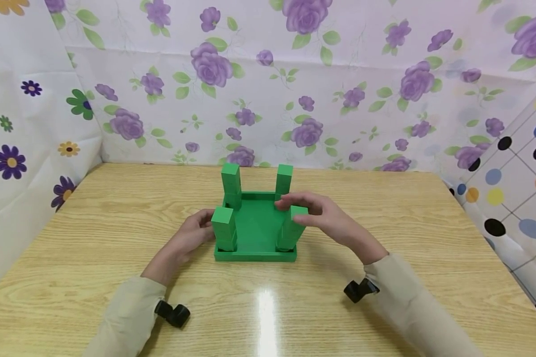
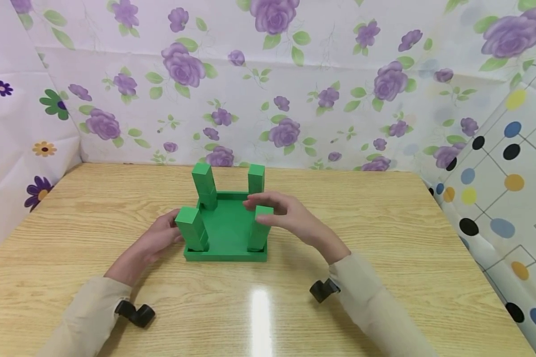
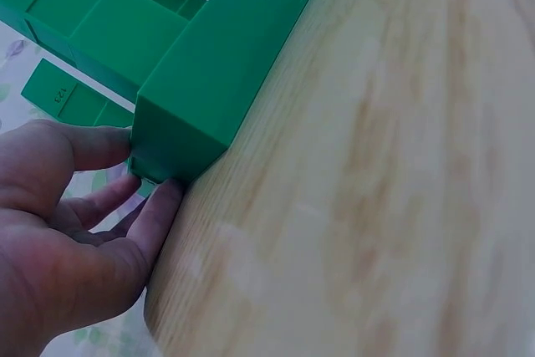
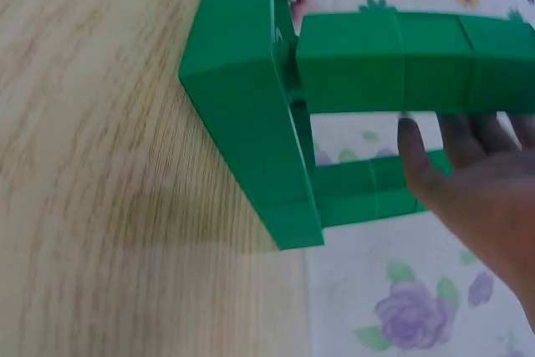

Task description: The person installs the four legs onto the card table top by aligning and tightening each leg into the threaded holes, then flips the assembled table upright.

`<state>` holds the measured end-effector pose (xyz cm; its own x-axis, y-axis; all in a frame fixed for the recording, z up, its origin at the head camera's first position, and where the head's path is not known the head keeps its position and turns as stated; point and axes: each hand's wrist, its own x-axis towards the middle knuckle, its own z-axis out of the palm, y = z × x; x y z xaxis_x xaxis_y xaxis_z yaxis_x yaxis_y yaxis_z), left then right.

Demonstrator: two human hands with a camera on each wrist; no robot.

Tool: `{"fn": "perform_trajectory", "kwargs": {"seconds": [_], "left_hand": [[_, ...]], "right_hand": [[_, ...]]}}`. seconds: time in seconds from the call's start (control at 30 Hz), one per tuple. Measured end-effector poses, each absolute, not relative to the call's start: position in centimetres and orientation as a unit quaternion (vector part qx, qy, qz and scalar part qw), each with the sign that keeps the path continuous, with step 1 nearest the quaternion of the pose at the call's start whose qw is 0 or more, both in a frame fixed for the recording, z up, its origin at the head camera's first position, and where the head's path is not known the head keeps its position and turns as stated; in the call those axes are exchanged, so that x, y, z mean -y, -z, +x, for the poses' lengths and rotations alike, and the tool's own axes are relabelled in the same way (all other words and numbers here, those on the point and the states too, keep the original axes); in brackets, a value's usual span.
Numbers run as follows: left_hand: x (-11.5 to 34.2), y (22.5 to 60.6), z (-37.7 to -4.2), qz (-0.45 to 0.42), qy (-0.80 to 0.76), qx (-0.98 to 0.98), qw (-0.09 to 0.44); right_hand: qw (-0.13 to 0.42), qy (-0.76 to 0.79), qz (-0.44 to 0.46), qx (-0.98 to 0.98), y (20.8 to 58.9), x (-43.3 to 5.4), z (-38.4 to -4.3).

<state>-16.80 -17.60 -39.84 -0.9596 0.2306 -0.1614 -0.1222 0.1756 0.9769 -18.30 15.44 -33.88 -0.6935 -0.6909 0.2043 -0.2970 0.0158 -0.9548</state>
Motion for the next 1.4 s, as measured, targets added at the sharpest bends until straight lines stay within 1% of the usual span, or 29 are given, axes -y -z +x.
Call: {"fn": "perform_trajectory", "kwargs": {"seconds": [0.1,0.2,0.3,0.43,0.57,0.67,0.83,1.0,1.13,1.23,1.3,1.4], "left_hand": [[17.6,39.9,-16.8,0.035,-0.642,-0.753,0.138],[17.6,39.8,-16.8,0.036,-0.644,-0.752,0.138],[17.6,39.8,-16.8,0.037,-0.644,-0.751,0.138],[17.6,39.8,-16.7,0.038,-0.643,-0.753,0.137],[17.6,39.8,-16.8,0.036,-0.644,-0.752,0.137],[17.6,39.8,-16.8,0.034,-0.643,-0.753,0.136],[17.6,39.8,-16.8,0.031,-0.643,-0.753,0.137],[17.6,39.7,-16.8,0.029,-0.645,-0.751,0.14],[17.6,39.7,-16.8,0.028,-0.645,-0.75,0.143],[17.5,39.7,-16.8,0.027,-0.644,-0.751,0.141],[17.5,39.7,-16.8,0.025,-0.643,-0.752,0.14],[17.4,39.7,-16.9,0.025,-0.645,-0.751,0.14]], "right_hand": [[0.193,0.628,-0.397,-0.641,34.3,-15.9,-18.8],[0.218,0.649,-0.418,-0.598,34.6,-16.1,-19.2],[0.233,0.659,-0.411,-0.585,34.8,-16.2,-19.3],[0.23,0.654,-0.379,-0.613,34.6,-16.1,-19.1],[0.19,0.624,-0.33,-0.683,34.0,-15.6,-18.6],[0.136,0.584,-0.297,-0.743,33.6,-15.1,-18.1],[0.04,0.523,-0.268,-0.808,33.1,-13.8,-17.1],[-0.025,0.506,-0.245,-0.827,33.2,-13.0,-16.3],[-0.053,0.505,-0.236,-0.829,33.4,-12.7,-16.0],[-0.06,0.493,-0.233,-0.836,33.5,-12.5,-15.9],[-0.057,0.479,-0.233,-0.845,33.4,-12.4,-15.9],[-0.036,0.461,-0.239,-0.854,33.3,-12.5,-16.0]]}}
